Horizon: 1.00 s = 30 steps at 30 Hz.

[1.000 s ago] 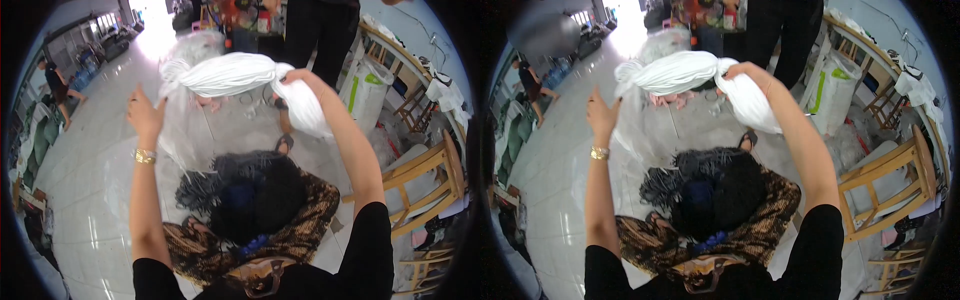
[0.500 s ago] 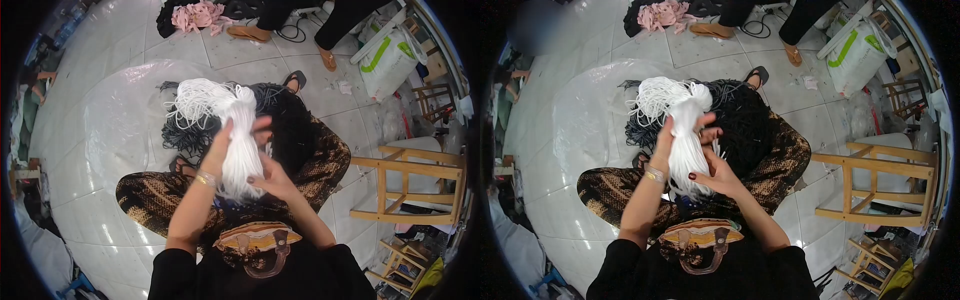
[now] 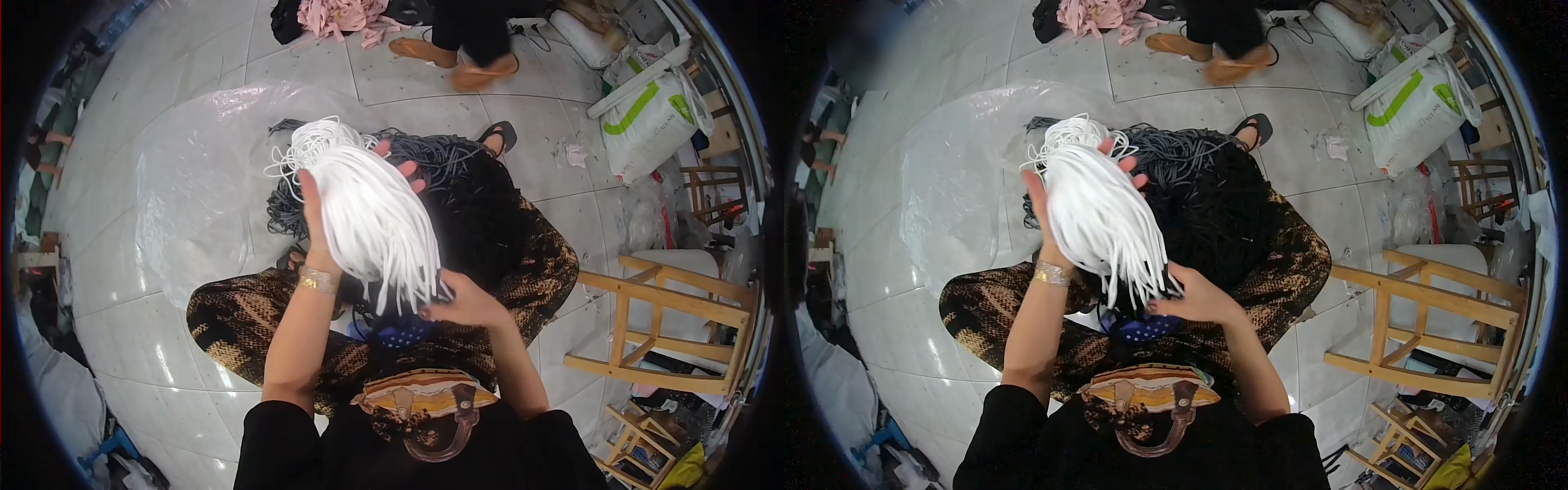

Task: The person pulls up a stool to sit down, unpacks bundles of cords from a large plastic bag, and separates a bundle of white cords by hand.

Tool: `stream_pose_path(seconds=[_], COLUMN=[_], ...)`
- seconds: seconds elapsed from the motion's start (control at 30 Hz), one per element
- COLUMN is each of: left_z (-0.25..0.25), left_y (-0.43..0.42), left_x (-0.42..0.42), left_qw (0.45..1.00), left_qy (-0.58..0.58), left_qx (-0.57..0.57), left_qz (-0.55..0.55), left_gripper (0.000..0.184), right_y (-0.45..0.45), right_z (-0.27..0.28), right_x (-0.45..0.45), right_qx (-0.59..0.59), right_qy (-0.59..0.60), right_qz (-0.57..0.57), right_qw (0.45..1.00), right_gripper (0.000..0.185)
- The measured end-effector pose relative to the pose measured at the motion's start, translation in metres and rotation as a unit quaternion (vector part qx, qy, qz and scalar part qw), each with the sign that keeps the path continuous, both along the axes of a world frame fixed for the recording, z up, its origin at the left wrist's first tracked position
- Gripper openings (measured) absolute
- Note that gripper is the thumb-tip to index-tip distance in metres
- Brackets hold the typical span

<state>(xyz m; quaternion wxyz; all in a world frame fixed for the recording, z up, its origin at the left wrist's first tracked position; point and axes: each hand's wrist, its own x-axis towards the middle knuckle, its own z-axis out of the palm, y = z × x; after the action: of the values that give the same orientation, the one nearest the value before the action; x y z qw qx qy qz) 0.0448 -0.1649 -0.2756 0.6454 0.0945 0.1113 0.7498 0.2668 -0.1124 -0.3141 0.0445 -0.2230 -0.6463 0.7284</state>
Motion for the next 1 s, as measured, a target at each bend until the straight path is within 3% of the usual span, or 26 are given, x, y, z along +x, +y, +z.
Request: stream_pose_path(seconds=[0.03,0.07,0.1,0.13,0.17,0.2,0.23,0.27,0.3,0.33,0.37,0.4,0.43,0.47,0.53,0.63,0.73,0.8,0.87,0.93,1.0], left_z=[0.006,0.006,0.005,0.003,-0.011,-0.009,-0.011,-0.017,-0.023,-0.017,-0.037,-0.064,-0.075,-0.086,-0.074,-0.051,-0.059,-0.059,-0.055,-0.052,-0.050], left_y=[-0.005,-0.007,-0.009,-0.010,-0.005,-0.006,-0.009,-0.011,-0.012,-0.013,-0.017,-0.021,-0.025,-0.025,-0.022,-0.019,-0.015,-0.015,-0.016,-0.018,-0.020], left_x=[-0.003,-0.005,-0.006,-0.007,-0.009,-0.006,-0.001,0.005,0.011,0.024,0.029,0.034,0.038,0.041,0.046,0.045,0.031,0.023,0.010,-0.005,-0.010], left_qw=[0.998,1.000,0.997,0.990,0.987,0.980,0.983,0.983,0.988,0.993,0.991,0.979,0.965,0.962,0.959,0.988,0.990,0.996,0.996,0.994,0.992], left_qy=[-0.004,0.029,0.061,0.094,0.118,0.169,0.171,0.172,0.123,-0.052,-0.104,-0.152,-0.195,-0.213,-0.243,-0.092,0.081,0.020,0.049,0.058,0.075], left_qx=[0.059,0.006,-0.045,-0.097,-0.090,-0.106,-0.071,-0.037,-0.002,0.021,-0.058,-0.134,-0.169,-0.164,-0.102,-0.078,-0.099,-0.079,-0.080,-0.088,-0.103], left_qz=[-0.013,0.004,0.022,0.039,0.059,0.030,-0.011,-0.054,-0.099,-0.099,-0.062,-0.022,-0.048,-0.052,-0.106,-0.099,-0.051,-0.024,-0.011,-0.010,-0.011], left_gripper=[0.106,0.103,0.100,0.097,0.090,0.093,0.096,0.100,0.112,0.109,0.110,0.112,0.111,0.112,0.110,0.093,0.076,0.060,0.061,0.062,0.064], right_y=[0.005,0.009,0.014,0.020,0.025,0.030,0.031,0.034,0.036,0.034,0.031,0.031,0.027,0.023,0.018,0.017,0.017,0.021,0.030,0.042,0.050], right_z=[0.010,0.022,0.034,0.029,0.025,0.027,0.031,0.035,0.038,0.041,0.044,0.035,0.027,0.017,-0.001,0.010,0.020,0.022,0.014,0.023,0.039], right_x=[0.006,0.009,0.007,0.009,0.005,-0.003,-0.014,-0.022,-0.028,-0.033,-0.039,-0.036,-0.037,-0.036,-0.029,-0.017,-0.017,-0.018,-0.014,-0.014,-0.014], right_qx=[0.022,0.046,0.135,0.150,0.124,0.097,0.102,0.100,0.096,0.090,0.069,0.112,0.153,0.194,0.146,0.016,0.135,0.178,0.172,0.135,0.024], right_qy=[-0.034,-0.069,-0.094,-0.070,-0.036,-0.002,0.040,0.044,0.046,0.046,0.048,-0.023,-0.064,-0.105,-0.036,-0.010,-0.054,-0.052,-0.046,-0.002,-0.018], right_qz=[0.014,0.030,-0.026,-0.078,-0.125,-0.172,-0.225,-0.224,-0.224,-0.226,-0.210,-0.159,-0.145,-0.130,-0.176,-0.208,-0.151,-0.150,-0.139,-0.174,-0.248], right_qw=[0.999,0.996,0.986,0.983,0.984,0.980,0.968,0.968,0.969,0.969,0.974,0.981,0.975,0.967,0.973,0.978,0.978,0.971,0.974,0.975,0.968], right_gripper=[0.061,0.061,0.066,0.064,0.055,0.047,0.026,0.022,0.019,0.016,0.013,0.017,0.016,0.015,0.016,0.018,0.016,0.015,0.015,0.009,0.007])
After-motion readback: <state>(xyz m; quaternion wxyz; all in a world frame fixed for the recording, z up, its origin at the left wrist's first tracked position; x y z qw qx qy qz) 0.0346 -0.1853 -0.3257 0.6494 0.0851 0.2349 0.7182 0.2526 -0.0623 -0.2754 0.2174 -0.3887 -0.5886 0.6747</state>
